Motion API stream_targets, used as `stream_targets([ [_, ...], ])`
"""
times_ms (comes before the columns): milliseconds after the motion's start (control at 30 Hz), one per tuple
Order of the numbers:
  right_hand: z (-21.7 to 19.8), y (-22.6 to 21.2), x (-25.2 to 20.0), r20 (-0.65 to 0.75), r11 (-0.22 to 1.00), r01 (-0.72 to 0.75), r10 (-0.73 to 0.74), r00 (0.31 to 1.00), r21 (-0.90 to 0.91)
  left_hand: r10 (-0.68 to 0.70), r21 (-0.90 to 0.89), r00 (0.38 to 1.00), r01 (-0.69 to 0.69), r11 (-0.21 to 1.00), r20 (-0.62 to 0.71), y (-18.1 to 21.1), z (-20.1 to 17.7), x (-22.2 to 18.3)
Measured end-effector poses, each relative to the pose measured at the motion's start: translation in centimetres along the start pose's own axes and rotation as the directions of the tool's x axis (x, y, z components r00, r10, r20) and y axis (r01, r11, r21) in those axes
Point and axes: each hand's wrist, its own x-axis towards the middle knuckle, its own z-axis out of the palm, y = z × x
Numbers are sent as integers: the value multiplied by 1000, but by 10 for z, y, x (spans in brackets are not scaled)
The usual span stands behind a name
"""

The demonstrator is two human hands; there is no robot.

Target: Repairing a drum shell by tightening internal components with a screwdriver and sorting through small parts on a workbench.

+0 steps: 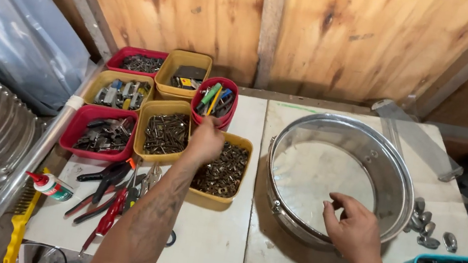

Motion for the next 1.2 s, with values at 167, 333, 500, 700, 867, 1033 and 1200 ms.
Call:
stream_targets([
  [167,-7,-9,7,-176,972,190,-165,970,139,439,-69,850,-439,896,293,-33,49,-33],
  [333,-6,-7,6,-178,970,188,-160,971,155,615,3,721,-650,760,319,-22,70,-61],
  [500,-7,-4,6,-184,971,172,-141,973,167,603,127,706,-682,721,370,-24,86,-57],
  [700,-9,-7,4,-162,969,154,-124,979,194,648,293,630,-775,560,427,-24,100,-60],
  [867,-10,-7,5,-160,968,151,-120,980,202,636,426,575,-815,393,514,-11,102,-63],
  [1033,-7,-2,3,-173,966,151,-116,978,209,622,398,532,-845,357,575,-11,92,-58],
  [1200,-6,-1,6,-174,964,156,-120,977,214,694,343,413,-906,248,590,1,84,-68],
])
